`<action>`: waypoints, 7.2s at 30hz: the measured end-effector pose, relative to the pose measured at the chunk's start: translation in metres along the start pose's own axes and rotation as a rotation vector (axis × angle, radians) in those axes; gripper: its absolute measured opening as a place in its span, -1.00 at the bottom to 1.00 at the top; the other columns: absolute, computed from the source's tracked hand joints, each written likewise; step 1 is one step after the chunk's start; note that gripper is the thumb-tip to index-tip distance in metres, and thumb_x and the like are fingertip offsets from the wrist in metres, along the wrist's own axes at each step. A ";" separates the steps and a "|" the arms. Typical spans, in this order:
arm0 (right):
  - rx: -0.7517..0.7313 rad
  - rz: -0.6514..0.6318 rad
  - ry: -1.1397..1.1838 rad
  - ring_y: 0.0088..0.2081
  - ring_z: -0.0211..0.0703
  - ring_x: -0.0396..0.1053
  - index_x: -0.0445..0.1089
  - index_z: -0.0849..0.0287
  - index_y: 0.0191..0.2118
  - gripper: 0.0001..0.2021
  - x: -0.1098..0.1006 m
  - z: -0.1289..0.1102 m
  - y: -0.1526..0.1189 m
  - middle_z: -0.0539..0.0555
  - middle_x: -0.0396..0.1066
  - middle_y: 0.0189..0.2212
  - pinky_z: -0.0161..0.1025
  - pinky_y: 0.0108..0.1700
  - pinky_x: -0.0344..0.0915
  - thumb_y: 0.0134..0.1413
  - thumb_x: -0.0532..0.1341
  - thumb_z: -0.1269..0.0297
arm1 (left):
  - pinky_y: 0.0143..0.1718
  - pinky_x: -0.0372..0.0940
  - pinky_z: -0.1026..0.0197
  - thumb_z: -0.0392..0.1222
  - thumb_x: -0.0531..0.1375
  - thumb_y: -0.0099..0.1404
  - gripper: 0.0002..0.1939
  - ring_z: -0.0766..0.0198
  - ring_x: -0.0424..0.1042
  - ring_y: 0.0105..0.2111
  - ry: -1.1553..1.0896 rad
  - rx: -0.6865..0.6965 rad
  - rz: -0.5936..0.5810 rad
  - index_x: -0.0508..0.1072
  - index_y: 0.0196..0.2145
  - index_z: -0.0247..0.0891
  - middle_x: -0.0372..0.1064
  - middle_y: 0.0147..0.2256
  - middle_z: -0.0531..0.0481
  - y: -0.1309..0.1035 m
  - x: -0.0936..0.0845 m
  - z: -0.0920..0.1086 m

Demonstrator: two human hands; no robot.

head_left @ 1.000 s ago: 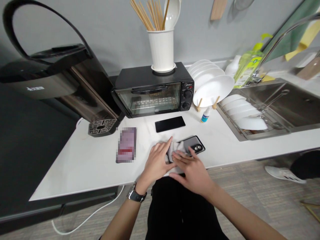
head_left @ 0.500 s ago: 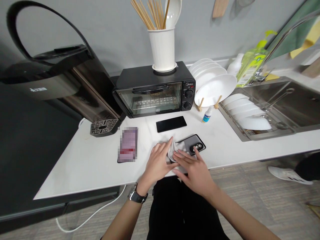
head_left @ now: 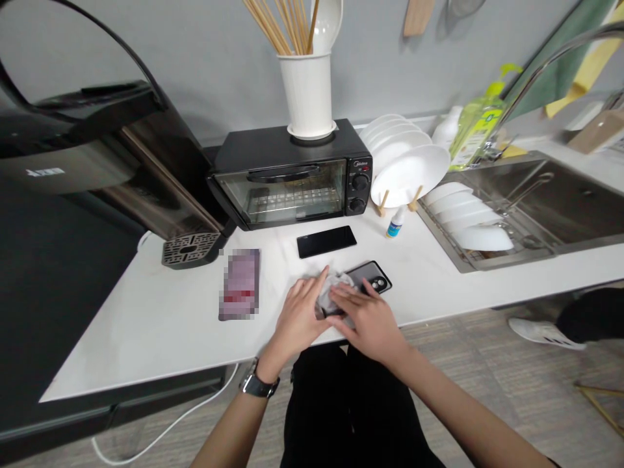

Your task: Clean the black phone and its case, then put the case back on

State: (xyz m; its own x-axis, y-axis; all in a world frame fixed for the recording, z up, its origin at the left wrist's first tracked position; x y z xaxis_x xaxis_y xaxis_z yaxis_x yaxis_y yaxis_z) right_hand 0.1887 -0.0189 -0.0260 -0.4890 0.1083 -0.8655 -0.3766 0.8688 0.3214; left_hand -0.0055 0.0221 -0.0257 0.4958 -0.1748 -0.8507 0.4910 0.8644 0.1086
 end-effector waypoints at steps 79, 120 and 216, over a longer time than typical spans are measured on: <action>0.134 0.118 -0.164 0.26 0.21 0.42 0.43 0.16 0.25 -0.53 -0.014 0.036 -0.018 0.25 0.45 0.23 0.39 0.44 -0.05 0.44 0.15 -0.01 | 0.17 0.19 -0.09 0.07 0.45 0.22 0.16 -0.09 0.30 0.14 -0.048 0.003 0.011 -0.17 0.53 0.01 0.37 0.19 -0.11 0.002 -0.001 0.005; 0.167 0.141 -0.195 0.26 0.26 0.41 0.38 0.25 0.28 -0.47 -0.007 0.028 -0.011 0.31 0.41 0.26 0.39 0.43 -0.09 0.45 0.12 -0.05 | 0.18 0.19 -0.11 0.07 0.44 0.23 0.17 -0.08 0.27 0.10 -0.018 -0.022 0.014 -0.20 0.53 0.02 0.34 0.14 -0.10 0.002 0.002 0.004; 0.010 0.147 -0.099 0.17 0.02 0.52 0.53 0.04 0.14 -0.71 -0.009 0.051 -0.018 0.10 0.55 0.13 0.27 0.44 0.07 0.47 0.14 0.27 | 0.37 0.11 -0.19 0.02 0.41 0.28 -0.30 -0.08 0.16 0.34 -0.009 -0.034 0.107 0.26 0.26 -0.16 0.18 0.33 -0.19 0.000 0.003 0.004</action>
State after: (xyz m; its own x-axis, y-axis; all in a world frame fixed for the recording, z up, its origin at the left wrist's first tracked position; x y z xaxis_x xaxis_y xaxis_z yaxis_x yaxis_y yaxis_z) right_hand 0.2401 -0.0110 -0.0437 -0.4584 0.2808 -0.8432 -0.2990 0.8448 0.4438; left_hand -0.0011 0.0199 -0.0259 0.5508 -0.0848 -0.8303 0.4106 0.8937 0.1811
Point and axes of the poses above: each hand's wrist, its own y-axis towards the middle knuckle, its own x-axis out of the palm, z = x × y, the point moved 1 cm from there along y, towards the middle knuckle
